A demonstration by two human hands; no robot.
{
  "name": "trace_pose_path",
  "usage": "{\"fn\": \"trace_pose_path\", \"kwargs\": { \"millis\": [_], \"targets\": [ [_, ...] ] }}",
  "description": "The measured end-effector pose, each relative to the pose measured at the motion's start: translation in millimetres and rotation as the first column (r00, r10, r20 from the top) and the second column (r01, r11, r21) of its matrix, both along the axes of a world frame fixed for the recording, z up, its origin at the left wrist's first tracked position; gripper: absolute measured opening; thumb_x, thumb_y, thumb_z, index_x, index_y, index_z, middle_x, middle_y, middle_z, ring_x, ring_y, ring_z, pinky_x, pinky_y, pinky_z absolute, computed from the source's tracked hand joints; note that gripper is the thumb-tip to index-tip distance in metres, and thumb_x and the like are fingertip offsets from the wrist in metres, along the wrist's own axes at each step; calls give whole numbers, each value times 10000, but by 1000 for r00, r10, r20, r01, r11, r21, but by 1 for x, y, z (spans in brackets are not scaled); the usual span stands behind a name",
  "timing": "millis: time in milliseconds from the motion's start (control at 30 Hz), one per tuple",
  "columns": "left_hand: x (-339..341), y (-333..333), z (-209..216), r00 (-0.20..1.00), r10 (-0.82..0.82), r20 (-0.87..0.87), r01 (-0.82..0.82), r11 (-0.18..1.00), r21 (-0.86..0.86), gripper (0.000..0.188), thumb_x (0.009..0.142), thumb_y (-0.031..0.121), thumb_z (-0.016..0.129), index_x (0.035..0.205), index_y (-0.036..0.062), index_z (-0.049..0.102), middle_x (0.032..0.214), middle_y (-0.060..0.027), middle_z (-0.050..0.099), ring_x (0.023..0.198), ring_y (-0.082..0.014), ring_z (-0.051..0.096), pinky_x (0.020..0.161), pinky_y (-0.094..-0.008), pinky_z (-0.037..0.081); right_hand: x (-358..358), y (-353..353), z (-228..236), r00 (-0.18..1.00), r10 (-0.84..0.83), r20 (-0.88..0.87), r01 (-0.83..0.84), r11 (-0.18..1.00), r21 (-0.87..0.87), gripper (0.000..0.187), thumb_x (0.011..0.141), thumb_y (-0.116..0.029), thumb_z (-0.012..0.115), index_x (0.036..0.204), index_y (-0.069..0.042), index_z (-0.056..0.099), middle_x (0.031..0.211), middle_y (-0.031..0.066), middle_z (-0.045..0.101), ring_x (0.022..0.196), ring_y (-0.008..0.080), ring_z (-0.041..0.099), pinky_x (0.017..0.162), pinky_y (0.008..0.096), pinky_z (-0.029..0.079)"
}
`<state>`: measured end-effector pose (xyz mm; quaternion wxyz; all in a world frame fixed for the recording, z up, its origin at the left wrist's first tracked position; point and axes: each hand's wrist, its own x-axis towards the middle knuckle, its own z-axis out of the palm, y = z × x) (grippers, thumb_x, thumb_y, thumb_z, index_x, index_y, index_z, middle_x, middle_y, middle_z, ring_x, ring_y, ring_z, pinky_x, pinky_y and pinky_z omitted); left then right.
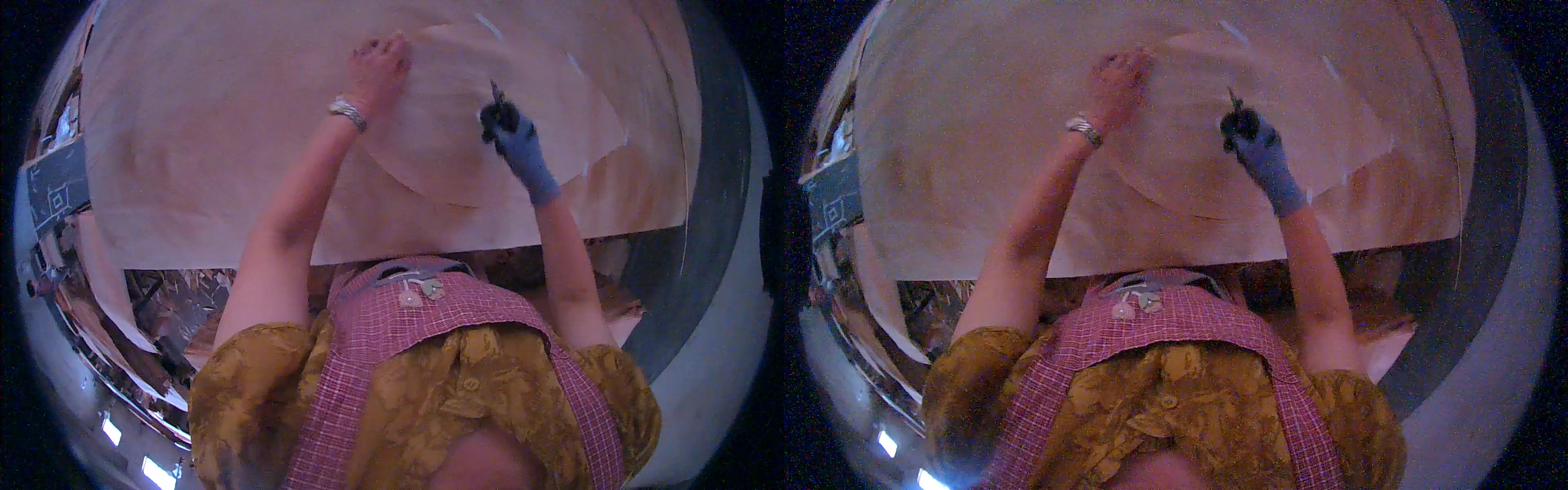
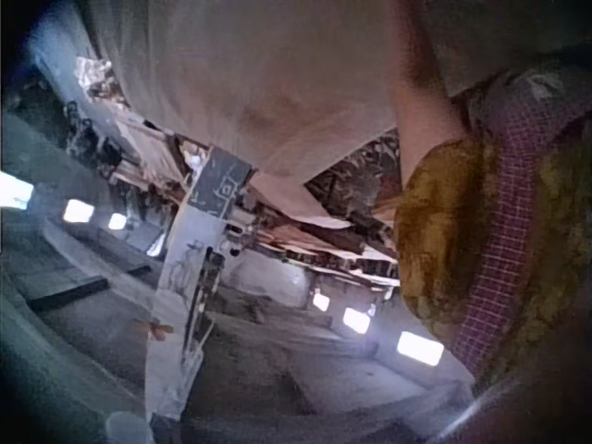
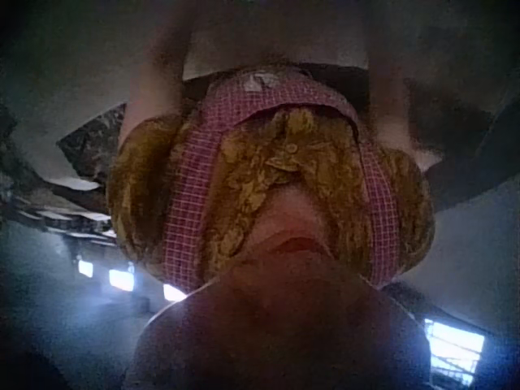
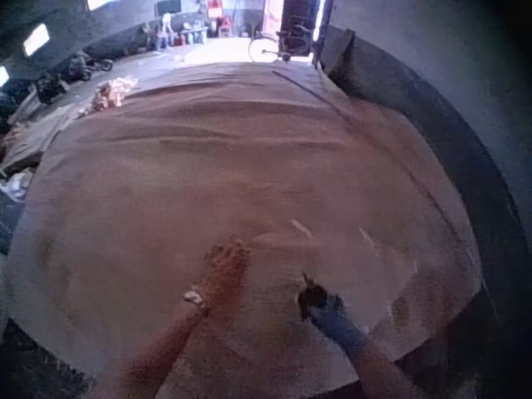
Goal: The person cuts sheets of wood veneer using a small blade and a long straight edge, then peels away excess strips and stacks the pieces.
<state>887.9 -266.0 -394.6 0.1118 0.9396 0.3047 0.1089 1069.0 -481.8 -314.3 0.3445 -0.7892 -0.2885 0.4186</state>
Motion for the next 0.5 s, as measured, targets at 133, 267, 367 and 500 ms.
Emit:
{"fn": "trace_pose_path", "kwargs": {
  "millis": [133, 267, 367, 500],
  "targets": [
    [-30, -86, 32, 976, -168, 135, 169, 986, 8, 651, 788, 232, 672, 1395, 136, 456, 1447, -95, 449, 1320, -288, 410, 1057, -475, 339, -41, -108, -13, 956, -218, -197, 227, 973, 26, 109, 905, -161, 658, 959, -66, 656, 783, -5, 660, 601, 65, 541, 523, 251, 432],
    [-60, -180, 52, 932, -351, 88, 361, 888, -285, 792, 764, 378, 709, 1454, 161, 386, 1517, -78, 358, 1430, -276, 281, 1172, -486, 191, -65, -154, -39, 866, -412, -285, 415, 908, -51, 131, 889, -137, 678, 984, -54, 644, 797, 4, 654, 605, 81, 562, 532, 234, 438],
    [-66, -201, 35, 937, -347, 23, 343, 909, -235, 726, 808, 452, 669, 1434, 174, 428, 1521, -61, 363, 1420, -271, 303, 1178, -484, 180, -84, -155, -47, 856, -434, -280, 431, 899, -75, 153, 882, -131, 691, 989, -58, 610, 800, 8, 630, 647, 114, 601, 553, 230, 452],
    [-66, -202, 32, 941, -335, 39, 336, 919, -205, 708, 799, 457, 677, 1417, 189, 458, 1514, -53, 377, 1412, -265, 320, 1173, -485, 191, -106, -144, -50, 882, -419, -215, 445, 891, 92, 245, 871, -183, 713, 994, -54, 546, 856, 41, 654, 698, 178, 621, 633, 323, 508]
  ]
}}
